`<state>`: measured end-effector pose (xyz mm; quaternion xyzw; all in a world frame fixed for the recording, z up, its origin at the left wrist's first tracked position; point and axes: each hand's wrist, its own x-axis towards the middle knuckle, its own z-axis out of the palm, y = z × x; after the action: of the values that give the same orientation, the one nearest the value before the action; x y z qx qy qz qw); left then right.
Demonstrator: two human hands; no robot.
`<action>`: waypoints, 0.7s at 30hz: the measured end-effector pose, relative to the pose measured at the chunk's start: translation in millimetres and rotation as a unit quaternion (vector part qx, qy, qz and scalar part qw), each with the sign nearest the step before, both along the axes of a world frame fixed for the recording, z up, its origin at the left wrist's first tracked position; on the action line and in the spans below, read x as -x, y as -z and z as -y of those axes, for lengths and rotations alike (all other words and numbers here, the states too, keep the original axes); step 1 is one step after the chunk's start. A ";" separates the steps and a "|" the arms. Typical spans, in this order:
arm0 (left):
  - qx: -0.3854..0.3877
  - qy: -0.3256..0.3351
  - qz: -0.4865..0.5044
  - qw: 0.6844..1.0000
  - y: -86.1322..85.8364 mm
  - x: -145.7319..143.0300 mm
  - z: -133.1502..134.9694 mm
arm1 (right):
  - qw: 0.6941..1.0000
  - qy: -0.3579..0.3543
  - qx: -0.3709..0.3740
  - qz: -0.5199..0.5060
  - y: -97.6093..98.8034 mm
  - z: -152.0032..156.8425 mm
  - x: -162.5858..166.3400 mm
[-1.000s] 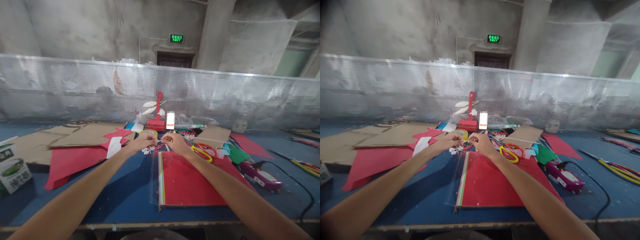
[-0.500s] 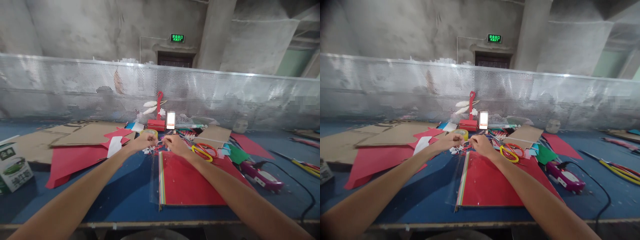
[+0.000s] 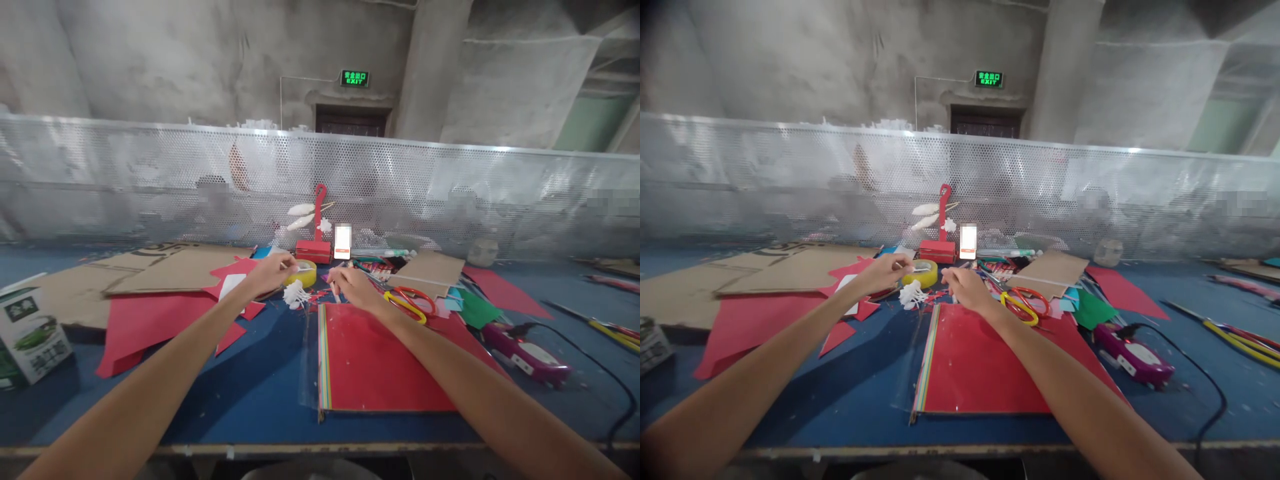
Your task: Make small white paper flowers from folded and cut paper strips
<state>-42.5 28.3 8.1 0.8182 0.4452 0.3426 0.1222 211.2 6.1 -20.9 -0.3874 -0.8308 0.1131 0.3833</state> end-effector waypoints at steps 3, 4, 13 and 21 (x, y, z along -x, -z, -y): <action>-0.014 -0.042 -0.051 0.998 4.0 7.6 -4.1 | 1.000 0.002 -0.017 0.022 -0.9 2.0 -0.1; -0.011 -0.049 -0.066 0.997 6.4 7.2 -4.0 | 0.999 0.002 -0.023 0.032 -0.9 2.8 0.4; -0.006 -0.071 -0.126 0.989 16.3 -10.5 7.5 | 0.996 0.010 -0.036 0.077 -0.4 6.5 2.8; -0.051 -0.126 -0.171 0.976 -5.1 19.9 -4.8 | 0.993 0.029 -0.034 0.108 -3.2 8.9 2.1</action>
<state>-62.3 33.2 13.2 0.8075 0.5405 0.2326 -0.0418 209.1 -2.8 -17.7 -0.4083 -0.8590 0.0315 0.3072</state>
